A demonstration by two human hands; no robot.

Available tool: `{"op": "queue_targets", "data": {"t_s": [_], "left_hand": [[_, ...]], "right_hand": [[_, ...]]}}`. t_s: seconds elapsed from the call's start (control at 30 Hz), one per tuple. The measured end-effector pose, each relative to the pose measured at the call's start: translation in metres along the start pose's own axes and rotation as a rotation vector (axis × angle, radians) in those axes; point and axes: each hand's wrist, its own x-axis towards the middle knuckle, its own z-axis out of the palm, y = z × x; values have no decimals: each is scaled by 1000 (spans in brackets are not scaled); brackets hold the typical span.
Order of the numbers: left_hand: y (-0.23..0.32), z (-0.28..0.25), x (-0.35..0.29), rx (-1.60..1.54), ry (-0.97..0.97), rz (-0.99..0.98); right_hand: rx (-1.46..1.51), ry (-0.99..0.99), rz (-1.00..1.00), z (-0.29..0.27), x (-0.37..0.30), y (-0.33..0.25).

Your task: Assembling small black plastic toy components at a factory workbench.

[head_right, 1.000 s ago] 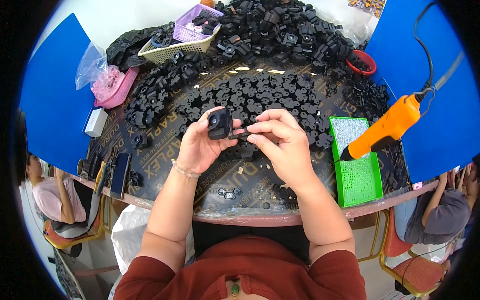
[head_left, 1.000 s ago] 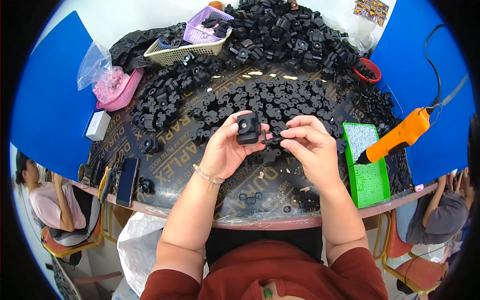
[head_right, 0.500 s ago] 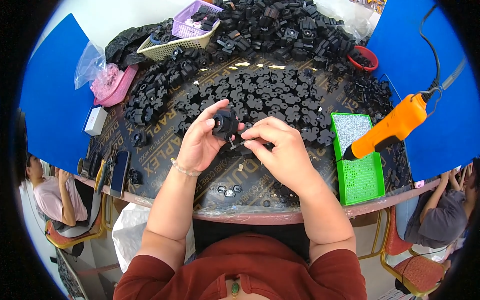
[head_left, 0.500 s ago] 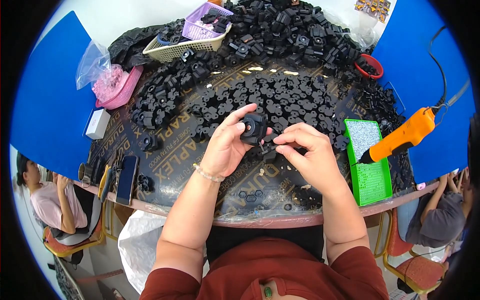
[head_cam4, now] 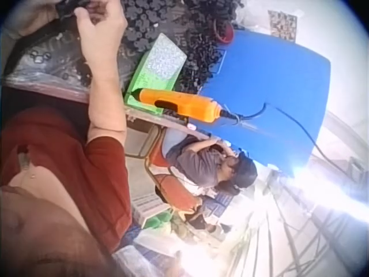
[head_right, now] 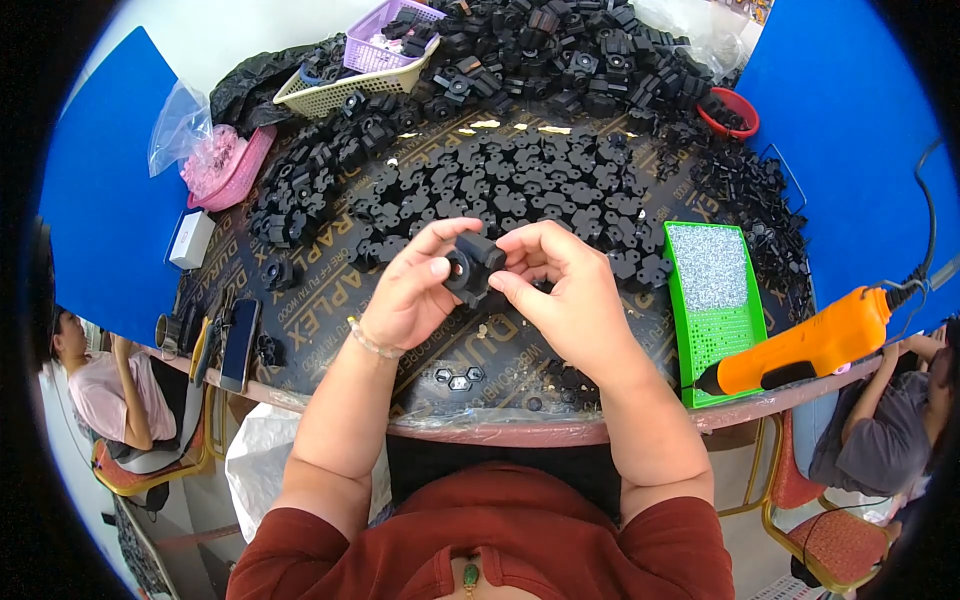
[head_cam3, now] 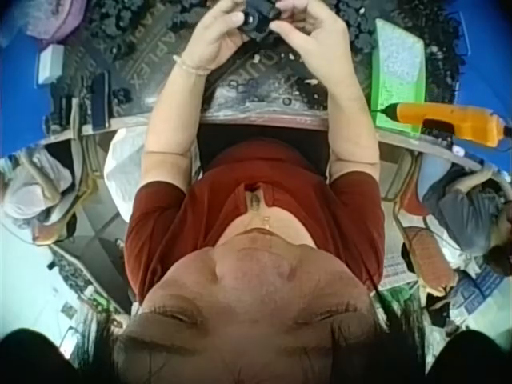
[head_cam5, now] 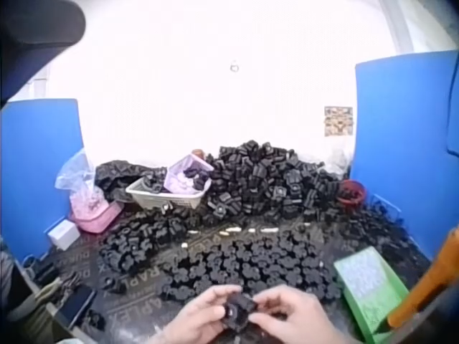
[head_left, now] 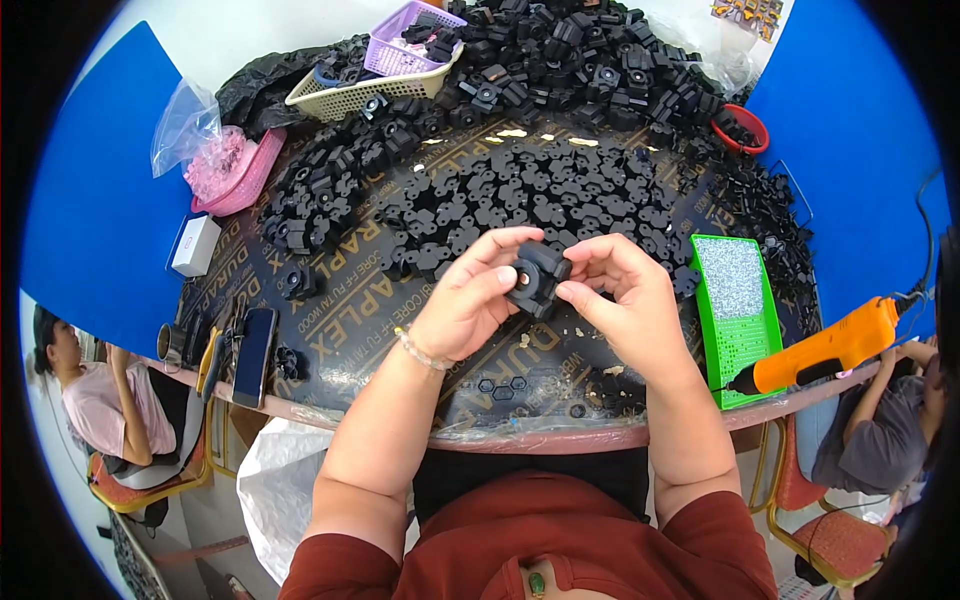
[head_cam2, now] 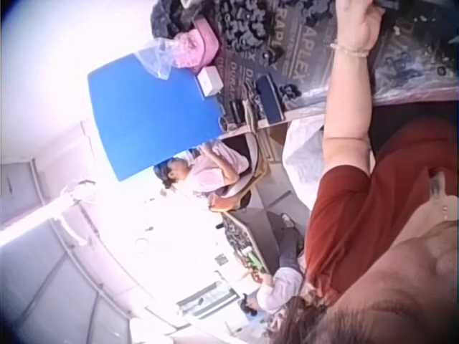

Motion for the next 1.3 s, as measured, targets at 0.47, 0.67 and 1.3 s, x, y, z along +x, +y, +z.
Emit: {"op": "queue_targets", "data": {"t_s": [0.47,0.67,1.3], "left_hand": [[66,2,-17,856,208,56],[145,-107,-81,1782,867,275],[105,-47,-79,540,573,111]], "right_hand": [[-769,-259,-179,-35,-12,-36],[-1078,-343,-331,-44,-42,27],[-1019,-493,-13,-40,-46,-5]]}}
